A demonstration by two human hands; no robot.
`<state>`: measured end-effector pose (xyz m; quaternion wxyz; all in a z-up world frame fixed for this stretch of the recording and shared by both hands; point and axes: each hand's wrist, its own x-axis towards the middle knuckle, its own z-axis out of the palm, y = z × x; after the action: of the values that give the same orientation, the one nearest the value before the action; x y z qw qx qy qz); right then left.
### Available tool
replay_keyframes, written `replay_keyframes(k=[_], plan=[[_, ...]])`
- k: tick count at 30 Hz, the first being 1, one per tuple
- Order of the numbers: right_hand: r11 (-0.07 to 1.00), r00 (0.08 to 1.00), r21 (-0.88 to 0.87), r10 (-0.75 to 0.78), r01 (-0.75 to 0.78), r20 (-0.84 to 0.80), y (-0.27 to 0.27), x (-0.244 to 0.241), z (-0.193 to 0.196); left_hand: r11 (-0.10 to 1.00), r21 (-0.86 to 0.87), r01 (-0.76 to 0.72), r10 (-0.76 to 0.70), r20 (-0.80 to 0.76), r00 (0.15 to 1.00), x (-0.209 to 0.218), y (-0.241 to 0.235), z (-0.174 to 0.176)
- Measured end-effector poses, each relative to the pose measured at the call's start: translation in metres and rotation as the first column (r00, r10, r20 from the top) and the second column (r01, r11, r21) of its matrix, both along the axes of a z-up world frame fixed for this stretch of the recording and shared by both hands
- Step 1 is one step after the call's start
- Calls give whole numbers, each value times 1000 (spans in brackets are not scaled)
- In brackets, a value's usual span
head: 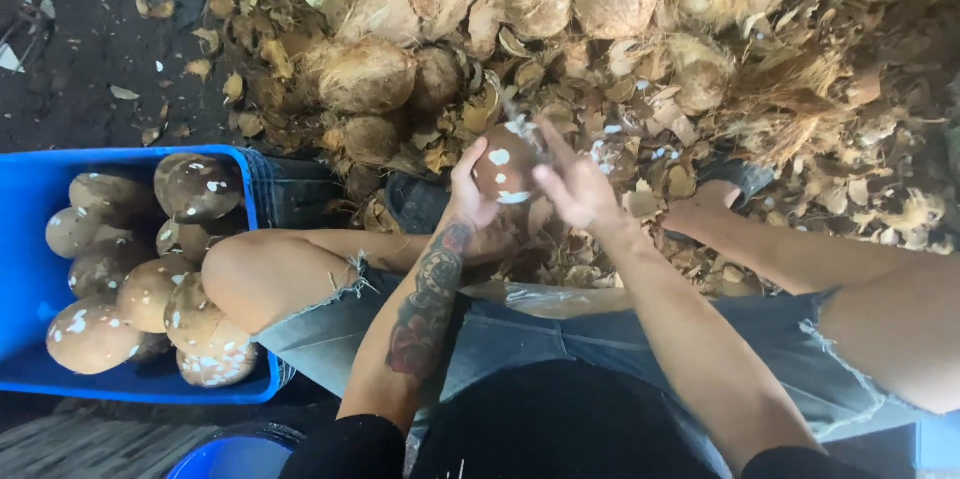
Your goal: The person sits on the floor and uses a knife to peel the husk off coconuts. They hold the coconut in one hand and scrape away the outer layer with the knife, placing the peeled coconuts into a blue crate.
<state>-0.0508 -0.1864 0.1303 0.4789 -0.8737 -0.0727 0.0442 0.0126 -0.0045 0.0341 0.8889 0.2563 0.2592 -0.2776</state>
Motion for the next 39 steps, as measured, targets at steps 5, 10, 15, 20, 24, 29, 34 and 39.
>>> replay_keyframes(k=[5,10,15,20,24,29,34,39], plan=[[999,1000,-51,-8,7,-21,4,-2,-6,999,39,-4,7,-60,998,-6,3,11],[991,984,-99,-102,88,-146,5,7,-5,998,47,33,-32,-32,999,-8,8,15],[914,906,189,-294,360,-304,-1,5,-17,972,-204,114,-15,431,902,-18,-6,44],[951,955,135,-260,279,-143,-14,-5,-32,991,-122,63,-44,150,988,-10,2,1],[997,999,63,-49,48,3,2,-1,-4,996,-90,11,-5,64,998,-5,6,-1],[1000,1000,-3,4,-3,25,4,-7,-4,999,-49,-24,25,28,999,-13,-1,37],[999,999,-28,24,-24,23,7,-3,-6,996,-23,-90,90,-22,996,-8,1,18],[999,999,31,-27,27,25,9,-2,-21,995,-32,-95,94,-40,995,-3,7,-8]])
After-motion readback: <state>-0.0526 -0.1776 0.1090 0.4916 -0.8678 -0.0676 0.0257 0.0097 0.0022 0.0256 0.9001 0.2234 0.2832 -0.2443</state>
